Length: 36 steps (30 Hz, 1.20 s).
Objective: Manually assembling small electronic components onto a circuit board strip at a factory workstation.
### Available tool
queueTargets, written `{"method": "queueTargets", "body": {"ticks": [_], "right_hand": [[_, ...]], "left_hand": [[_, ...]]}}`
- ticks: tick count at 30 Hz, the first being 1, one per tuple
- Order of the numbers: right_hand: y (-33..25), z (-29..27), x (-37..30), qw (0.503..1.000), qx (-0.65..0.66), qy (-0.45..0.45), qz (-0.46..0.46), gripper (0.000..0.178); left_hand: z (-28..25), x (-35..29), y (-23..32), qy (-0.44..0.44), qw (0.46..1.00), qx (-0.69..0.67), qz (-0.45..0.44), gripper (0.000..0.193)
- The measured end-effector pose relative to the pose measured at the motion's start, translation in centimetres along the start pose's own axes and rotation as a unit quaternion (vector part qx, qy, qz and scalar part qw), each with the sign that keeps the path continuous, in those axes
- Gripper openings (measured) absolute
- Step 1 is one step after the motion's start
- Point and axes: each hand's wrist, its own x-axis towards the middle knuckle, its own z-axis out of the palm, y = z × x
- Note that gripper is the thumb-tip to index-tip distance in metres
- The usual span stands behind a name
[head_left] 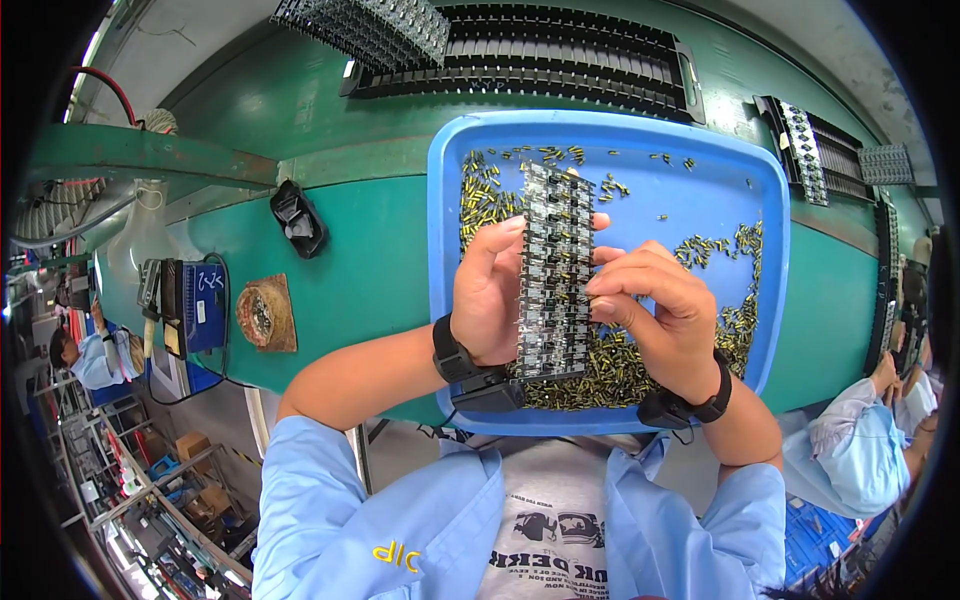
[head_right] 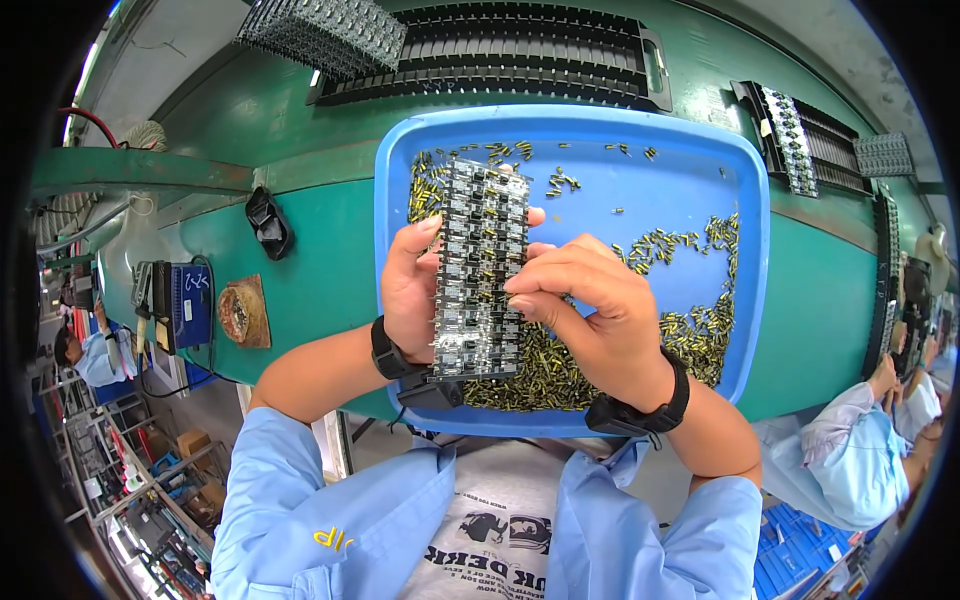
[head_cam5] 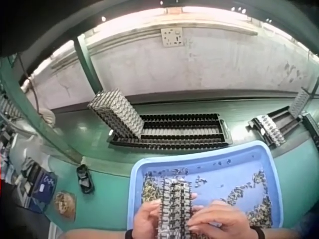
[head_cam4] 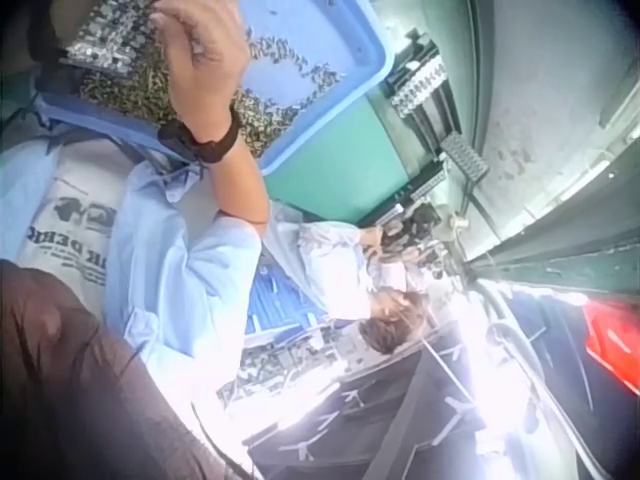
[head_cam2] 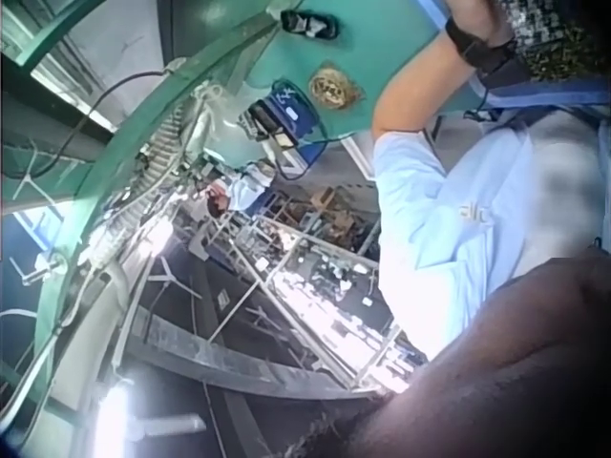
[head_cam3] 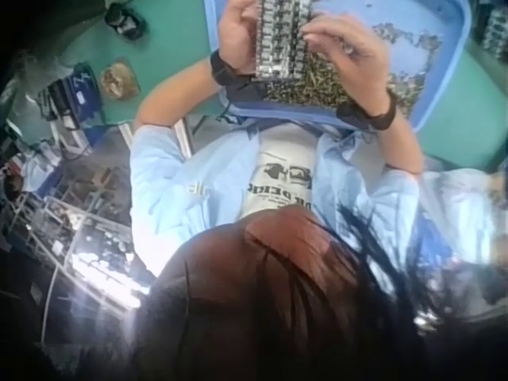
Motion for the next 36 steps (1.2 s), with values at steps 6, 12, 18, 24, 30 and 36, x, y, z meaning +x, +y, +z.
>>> {"method": "queueTargets", "body": {"ticks": [6,12,18,24,30,36], "right_hand": [[0.2,0.5,0.0,0.999,-0.044,-0.006,-0.029,0.019],[-0.4,0.4,-0.1,0.993,-0.094,-0.042,-0.066,0.021],[-0.4,0.5,-0.2,0.989,-0.108,-0.043,-0.086,0.022],[-0.4,0.7,-0.3,0.985,-0.134,-0.035,-0.107,0.021],[-1.3,0.1,-0.1,0.953,-0.248,-0.050,-0.166,0.021],[-1.4,-0.2,0.2,0.941,-0.264,-0.068,-0.199,0.022]], "left_hand": [[0.2,0.2,0.0,0.013,1.000,0.020,0.010,0.069],[0.4,0.0,0.1,-0.006,1.000,-0.001,-0.015,0.068],[0.4,0.0,0.1,-0.008,1.000,0.018,-0.002,0.067],[-0.1,0.0,-0.1,-0.023,0.999,0.021,0.007,0.063],[-0.3,0.1,-0.2,-0.026,1.000,0.014,0.009,0.058],[-0.2,0.0,-0.6,0.000,0.999,0.025,0.034,0.055]]}}
